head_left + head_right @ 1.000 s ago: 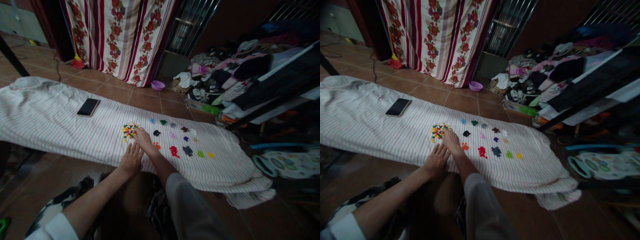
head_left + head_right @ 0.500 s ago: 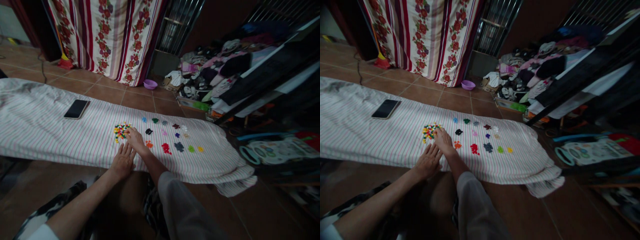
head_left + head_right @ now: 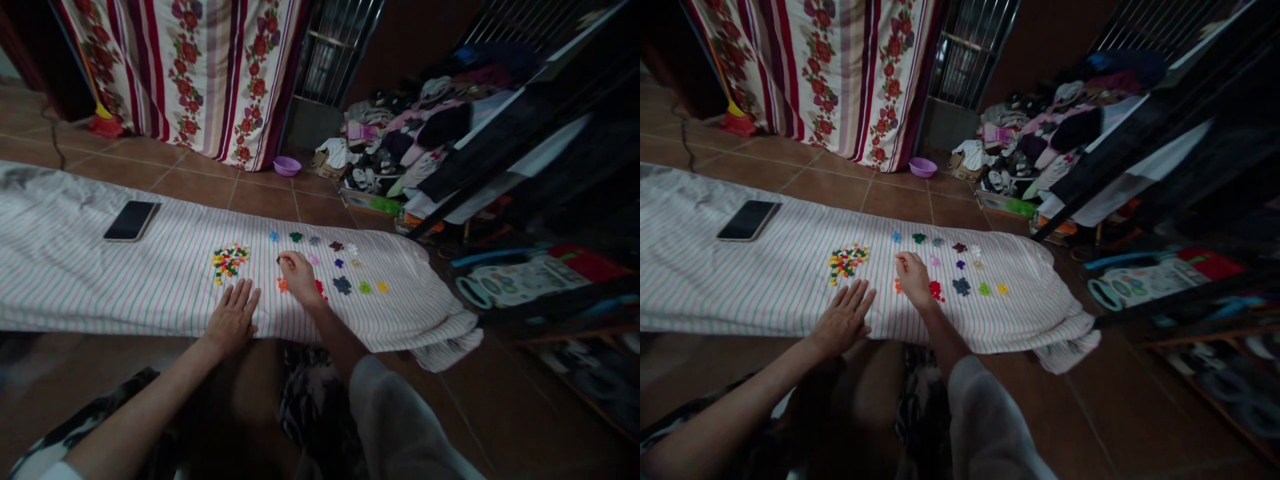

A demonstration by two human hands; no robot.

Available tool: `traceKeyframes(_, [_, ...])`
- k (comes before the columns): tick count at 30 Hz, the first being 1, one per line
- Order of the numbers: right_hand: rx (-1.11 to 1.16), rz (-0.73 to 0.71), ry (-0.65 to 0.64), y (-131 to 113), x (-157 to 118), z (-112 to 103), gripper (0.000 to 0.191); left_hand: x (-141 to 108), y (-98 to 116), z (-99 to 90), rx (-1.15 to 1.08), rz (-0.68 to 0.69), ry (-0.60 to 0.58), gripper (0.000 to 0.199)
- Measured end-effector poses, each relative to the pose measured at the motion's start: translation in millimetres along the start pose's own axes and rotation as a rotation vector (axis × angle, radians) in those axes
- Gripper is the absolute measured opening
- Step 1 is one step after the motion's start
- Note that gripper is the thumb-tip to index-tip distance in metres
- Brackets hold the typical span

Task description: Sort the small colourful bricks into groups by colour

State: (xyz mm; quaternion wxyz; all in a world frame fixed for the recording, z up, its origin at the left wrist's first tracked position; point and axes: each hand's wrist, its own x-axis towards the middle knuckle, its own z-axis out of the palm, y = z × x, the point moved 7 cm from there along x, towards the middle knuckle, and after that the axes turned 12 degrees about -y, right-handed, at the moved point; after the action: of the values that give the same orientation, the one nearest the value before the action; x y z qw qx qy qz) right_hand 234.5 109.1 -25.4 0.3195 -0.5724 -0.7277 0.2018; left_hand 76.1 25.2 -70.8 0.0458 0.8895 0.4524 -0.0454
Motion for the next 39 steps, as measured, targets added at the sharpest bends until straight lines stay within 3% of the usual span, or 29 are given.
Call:
traceKeyframes(7, [-0.232, 0.212, 0.417, 100, -67, -136, 0.024, 0, -1, 6.0, 0.023, -0.006, 0.033, 0.069])
traceKeyframes(11, [-0.396, 0.3, 0.483, 149, -103, -176, 0.023, 1, -1, 8.7, 0.021, -0.011, 0.081, 0.072])
traceKeyframes(15, [-0.422, 0.366, 0.491, 183, -126, -182, 0.019, 1, -1, 7.1, 0.026, -0.012, 0.104, 0.071])
traceKeyframes(21, [-0.421, 0.387, 0.425, 208, -129, -172, 0.022, 0, 1, 3.9, 0.04, -0.009, 0.093, 0.067])
traceKeyframes(30, [-0.382, 0.438, 0.451, 217, -127, -182, 0.023, -1, 1, 6.6, 0.056, -0.005, 0.12, 0.063])
traceKeyframes(39, [-0.341, 0.416, 0.451, 210, -131, -182, 0.023, 0, 1, 2.5, 0.025, -0.016, 0.065, 0.065])
